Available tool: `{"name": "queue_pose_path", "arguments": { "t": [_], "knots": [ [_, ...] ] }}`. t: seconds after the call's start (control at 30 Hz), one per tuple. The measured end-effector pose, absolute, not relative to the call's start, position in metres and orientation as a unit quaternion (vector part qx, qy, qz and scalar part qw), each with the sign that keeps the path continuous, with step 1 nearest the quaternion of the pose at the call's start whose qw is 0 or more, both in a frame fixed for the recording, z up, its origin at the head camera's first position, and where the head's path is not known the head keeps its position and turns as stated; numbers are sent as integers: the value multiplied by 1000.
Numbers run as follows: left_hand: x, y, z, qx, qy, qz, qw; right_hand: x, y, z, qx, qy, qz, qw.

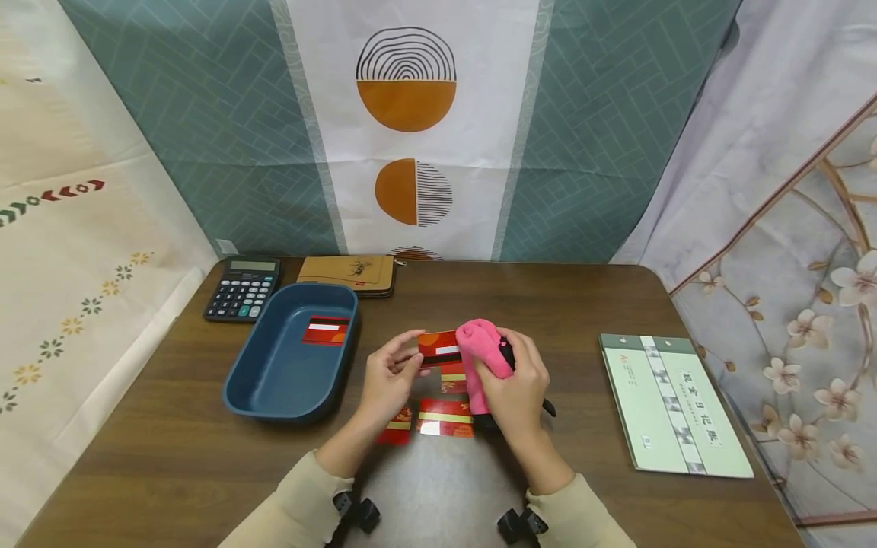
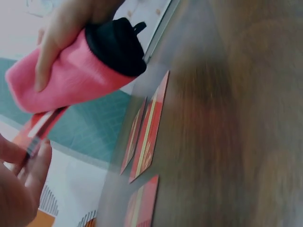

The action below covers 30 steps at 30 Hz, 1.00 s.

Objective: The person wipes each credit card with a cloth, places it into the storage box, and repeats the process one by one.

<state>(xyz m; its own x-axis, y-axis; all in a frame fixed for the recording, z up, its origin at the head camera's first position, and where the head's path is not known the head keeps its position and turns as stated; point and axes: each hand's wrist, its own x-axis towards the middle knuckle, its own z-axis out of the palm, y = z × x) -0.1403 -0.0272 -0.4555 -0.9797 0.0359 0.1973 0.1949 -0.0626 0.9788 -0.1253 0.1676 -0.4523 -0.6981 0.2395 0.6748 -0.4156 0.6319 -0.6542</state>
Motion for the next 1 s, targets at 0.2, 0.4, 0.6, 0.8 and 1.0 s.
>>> {"name": "queue_pose_path", "arguments": {
  "t": [0.2,0.4,0.6,0.8,1.0],
  "knots": [
    [-140,-43,-449,-61,-721,-684,97,-129,182,-454,18,-809,441,388],
    [-148,-69,-434,-38,-753,-644,129,-130,190,-454,2,-808,451,379],
    [-161,-106,-417,-1,-784,-608,126,-131,195,-457,-6,-813,452,368],
    [-175,-147,-410,34,-779,-621,81,-131,199,-459,-8,-814,454,363],
    [-193,-189,-413,79,-773,-626,67,-134,202,-458,-8,-812,454,366]
  ]
}}
